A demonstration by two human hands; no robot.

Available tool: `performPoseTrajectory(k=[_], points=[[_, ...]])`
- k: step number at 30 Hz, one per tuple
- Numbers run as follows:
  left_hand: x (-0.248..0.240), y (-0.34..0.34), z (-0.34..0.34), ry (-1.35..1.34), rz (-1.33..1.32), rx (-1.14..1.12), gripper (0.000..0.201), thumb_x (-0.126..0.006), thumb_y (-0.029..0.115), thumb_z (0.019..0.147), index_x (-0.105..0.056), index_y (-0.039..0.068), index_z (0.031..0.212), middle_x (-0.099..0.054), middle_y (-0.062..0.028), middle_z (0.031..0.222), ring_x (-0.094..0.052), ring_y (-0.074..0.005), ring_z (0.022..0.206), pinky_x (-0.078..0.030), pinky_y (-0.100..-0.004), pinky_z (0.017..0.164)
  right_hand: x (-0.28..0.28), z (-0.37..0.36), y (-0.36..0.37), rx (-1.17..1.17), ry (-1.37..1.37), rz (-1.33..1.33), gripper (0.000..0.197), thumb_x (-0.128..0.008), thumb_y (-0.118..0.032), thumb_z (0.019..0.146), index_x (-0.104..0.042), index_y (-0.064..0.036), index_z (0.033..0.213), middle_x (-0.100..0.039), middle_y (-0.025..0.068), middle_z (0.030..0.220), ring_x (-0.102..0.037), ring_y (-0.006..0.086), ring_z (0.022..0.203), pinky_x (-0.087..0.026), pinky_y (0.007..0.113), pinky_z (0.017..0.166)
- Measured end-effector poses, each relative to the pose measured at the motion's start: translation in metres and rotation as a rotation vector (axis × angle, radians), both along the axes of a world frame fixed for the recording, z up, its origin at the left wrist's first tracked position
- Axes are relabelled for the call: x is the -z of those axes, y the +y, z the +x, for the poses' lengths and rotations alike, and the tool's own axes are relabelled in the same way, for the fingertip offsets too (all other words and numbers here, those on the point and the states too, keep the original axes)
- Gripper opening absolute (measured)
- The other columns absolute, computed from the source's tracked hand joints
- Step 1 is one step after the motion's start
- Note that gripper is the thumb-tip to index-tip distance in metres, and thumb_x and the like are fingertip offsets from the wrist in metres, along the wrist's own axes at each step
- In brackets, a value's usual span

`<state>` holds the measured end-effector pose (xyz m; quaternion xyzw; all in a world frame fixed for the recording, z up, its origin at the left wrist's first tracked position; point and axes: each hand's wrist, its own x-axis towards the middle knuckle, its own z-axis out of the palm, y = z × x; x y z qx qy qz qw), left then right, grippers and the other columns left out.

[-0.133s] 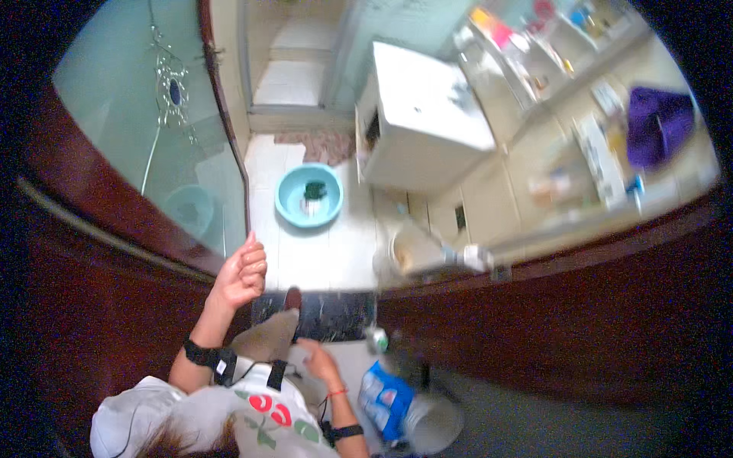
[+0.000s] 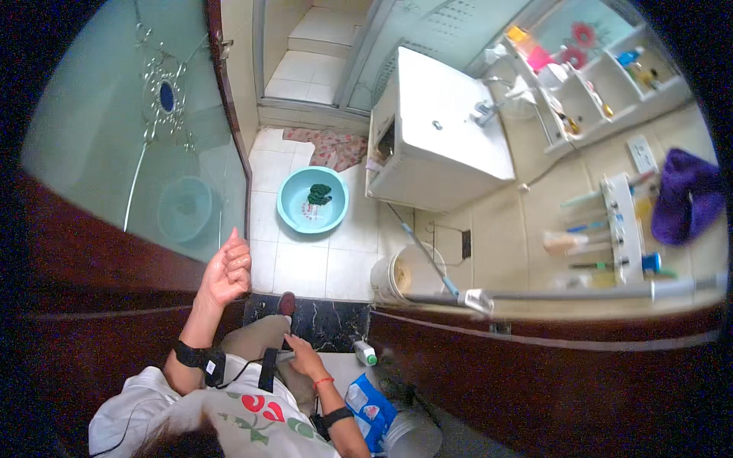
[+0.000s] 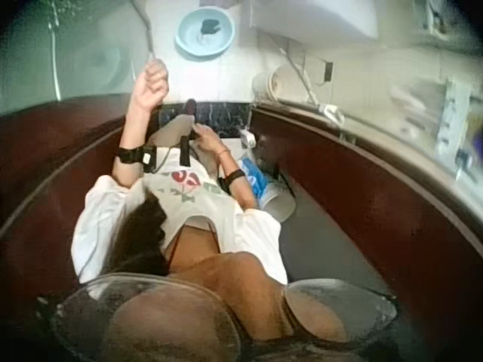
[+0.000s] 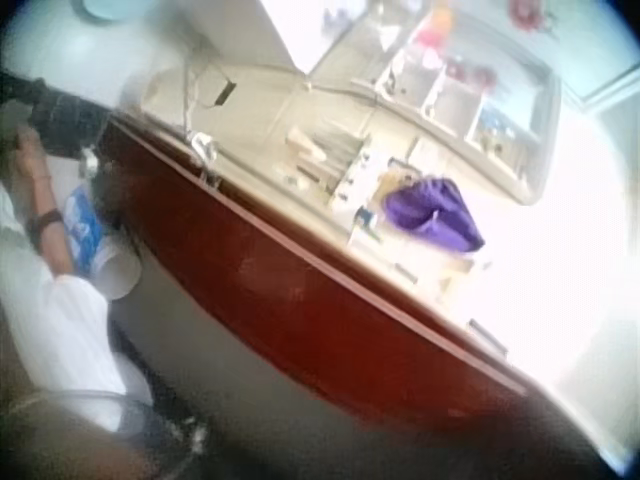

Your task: Washing a cleaning cloth in a basin, then scrubbing a bathroom sink and wiping a door frame.

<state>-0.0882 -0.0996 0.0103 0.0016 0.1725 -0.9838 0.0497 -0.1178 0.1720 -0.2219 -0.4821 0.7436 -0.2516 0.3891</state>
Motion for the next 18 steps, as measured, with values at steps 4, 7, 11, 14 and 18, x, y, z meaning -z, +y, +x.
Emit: performPoseTrajectory(k=[4,7,11,14,18], points=[[-0.005,-0.009,-0.023,-0.167,0.079,-0.089,0.043,-0.033,0.035,0.103,-0.043,0.011,0.069,-0.027,0.0039,0.055,-0.022,-0.008,0.048,-0.016,-0.023,0.039,-0.009,-0.014,-0.022,-0.297,0.082,0.097,0.055,-0.065,-0.01,0.072,-0.053,-0.0147,0.125,-0.048,0.0106,0.132,-0.039,0.0345,0.128,-0.035,0.047,0.104],[-0.017,-0.037,-0.065,-0.183,0.043,-0.1,0.042,-0.033,0.035,0.103,-0.043,0.01,0.07,-0.028,0.0038,0.055,-0.023,-0.0077,0.047,-0.016,-0.0224,0.038,0.005,-0.055,-0.049,-0.384,0.142,0.035,0.028,-0.065,-0.022,0.074,-0.066,-0.0171,0.102,-0.058,0.0083,0.115,-0.048,0.0297,0.118,-0.035,0.05,0.1],[-0.036,-0.078,-0.109,-0.156,-0.021,-0.173,0.043,-0.03,0.036,0.103,-0.042,0.01,0.07,-0.028,0.0034,0.055,-0.022,-0.0078,0.046,-0.016,-0.0222,0.037,0.031,-0.128,-0.064,-0.236,0.241,0.026,0.018,-0.064,-0.027,0.08,-0.066,-0.0153,0.093,-0.066,0.0079,0.092,-0.06,0.0289,0.093,-0.04,0.048,0.088],[-0.027,-0.104,-0.14,-0.151,-0.078,-0.229,0.046,-0.029,0.043,0.102,-0.042,0.012,0.071,-0.029,0.0037,0.055,-0.022,-0.0075,0.047,-0.015,-0.0224,0.04,-0.002,-0.198,-0.067,-0.045,0.108,0.141,0.02,-0.06,-0.028,0.084,-0.066,-0.0108,0.092,-0.064,0.0162,0.084,-0.06,0.0368,0.08,-0.047,0.045,0.07],[0.015,-0.137,-0.176,-0.332,-0.001,-0.26,0.045,-0.029,0.041,0.102,-0.042,0.012,0.07,-0.027,0.0035,0.055,-0.022,-0.0079,0.047,-0.017,-0.0232,0.039,-0.042,-0.258,-0.038,-0.046,0.051,0.198,0.024,-0.054,-0.031,0.089,-0.067,-0.0113,0.09,-0.063,0.0177,0.078,-0.061,0.0372,0.074,-0.047,0.047,0.063]])
